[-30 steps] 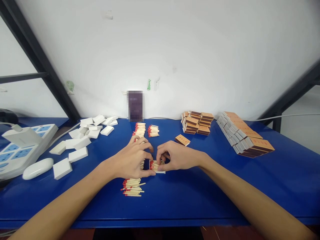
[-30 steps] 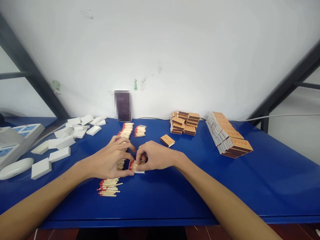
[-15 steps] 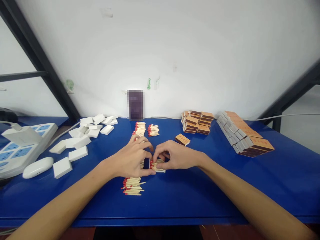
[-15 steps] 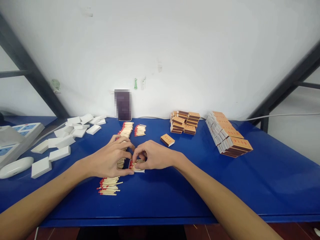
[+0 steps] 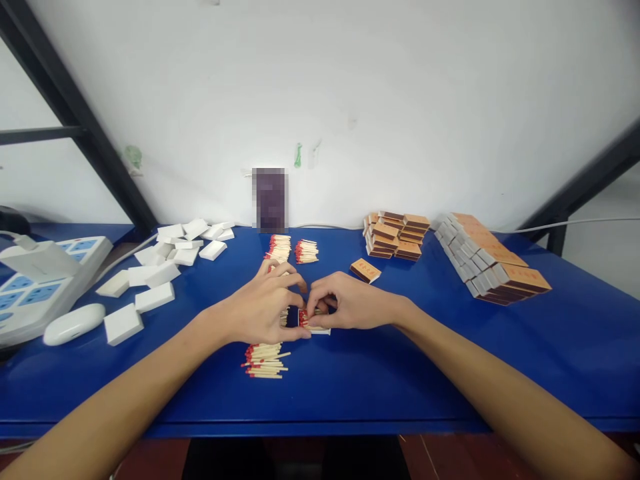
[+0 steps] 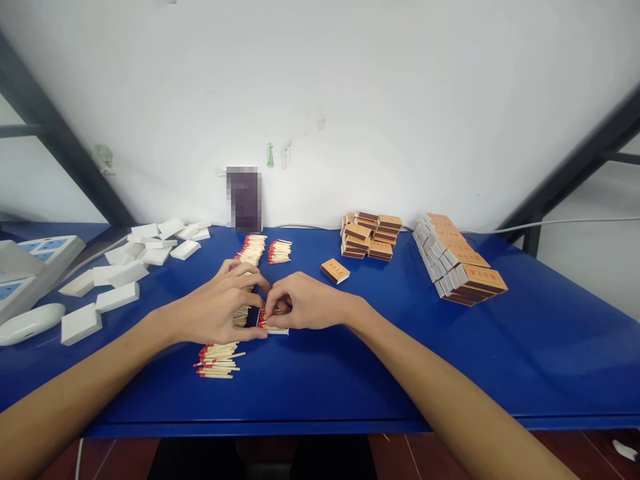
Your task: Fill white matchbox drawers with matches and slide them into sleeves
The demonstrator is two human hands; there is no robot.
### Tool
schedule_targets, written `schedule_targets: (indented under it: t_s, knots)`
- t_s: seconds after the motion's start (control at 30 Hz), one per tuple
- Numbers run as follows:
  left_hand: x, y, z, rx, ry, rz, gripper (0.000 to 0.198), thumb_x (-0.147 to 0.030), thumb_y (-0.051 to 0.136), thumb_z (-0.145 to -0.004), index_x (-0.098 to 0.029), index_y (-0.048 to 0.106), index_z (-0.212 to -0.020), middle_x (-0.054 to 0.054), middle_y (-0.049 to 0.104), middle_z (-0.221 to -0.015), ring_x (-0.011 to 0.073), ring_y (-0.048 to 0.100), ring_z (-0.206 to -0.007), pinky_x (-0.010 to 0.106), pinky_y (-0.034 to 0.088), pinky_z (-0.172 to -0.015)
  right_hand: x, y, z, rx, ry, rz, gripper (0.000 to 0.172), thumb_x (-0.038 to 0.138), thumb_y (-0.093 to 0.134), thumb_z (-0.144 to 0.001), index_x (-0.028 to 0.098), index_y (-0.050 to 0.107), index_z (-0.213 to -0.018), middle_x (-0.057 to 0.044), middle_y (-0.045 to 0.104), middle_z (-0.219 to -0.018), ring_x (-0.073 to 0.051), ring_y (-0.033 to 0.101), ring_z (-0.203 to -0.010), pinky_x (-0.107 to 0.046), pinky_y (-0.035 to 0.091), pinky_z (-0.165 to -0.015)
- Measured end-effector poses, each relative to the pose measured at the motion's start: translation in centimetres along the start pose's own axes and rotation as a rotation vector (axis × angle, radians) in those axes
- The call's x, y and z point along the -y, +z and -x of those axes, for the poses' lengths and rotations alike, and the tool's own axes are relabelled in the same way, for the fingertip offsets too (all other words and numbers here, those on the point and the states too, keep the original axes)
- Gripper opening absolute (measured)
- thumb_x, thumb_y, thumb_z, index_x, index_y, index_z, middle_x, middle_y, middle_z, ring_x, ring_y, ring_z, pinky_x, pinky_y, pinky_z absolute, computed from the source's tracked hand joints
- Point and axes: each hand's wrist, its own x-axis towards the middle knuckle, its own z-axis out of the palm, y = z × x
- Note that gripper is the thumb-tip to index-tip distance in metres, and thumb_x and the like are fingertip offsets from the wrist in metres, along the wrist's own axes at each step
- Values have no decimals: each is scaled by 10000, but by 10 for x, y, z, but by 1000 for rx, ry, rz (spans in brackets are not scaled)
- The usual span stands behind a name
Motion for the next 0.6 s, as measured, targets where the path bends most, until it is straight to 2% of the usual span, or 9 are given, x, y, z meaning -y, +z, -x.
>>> schedule_targets:
  t_s: [0.6]
  knots:
    - [-1, -1, -1, -2, 2, 9, 341, -561, 629, -812, -237, 731, -848, 41, 619, -1039, 248, 471, -1017, 436, 264, -921, 4, -1, 2, -7, 16, -21, 102, 241, 661, -805, 152, 708, -820, 13, 589, -712, -71, 465, -564, -215, 386, -542]
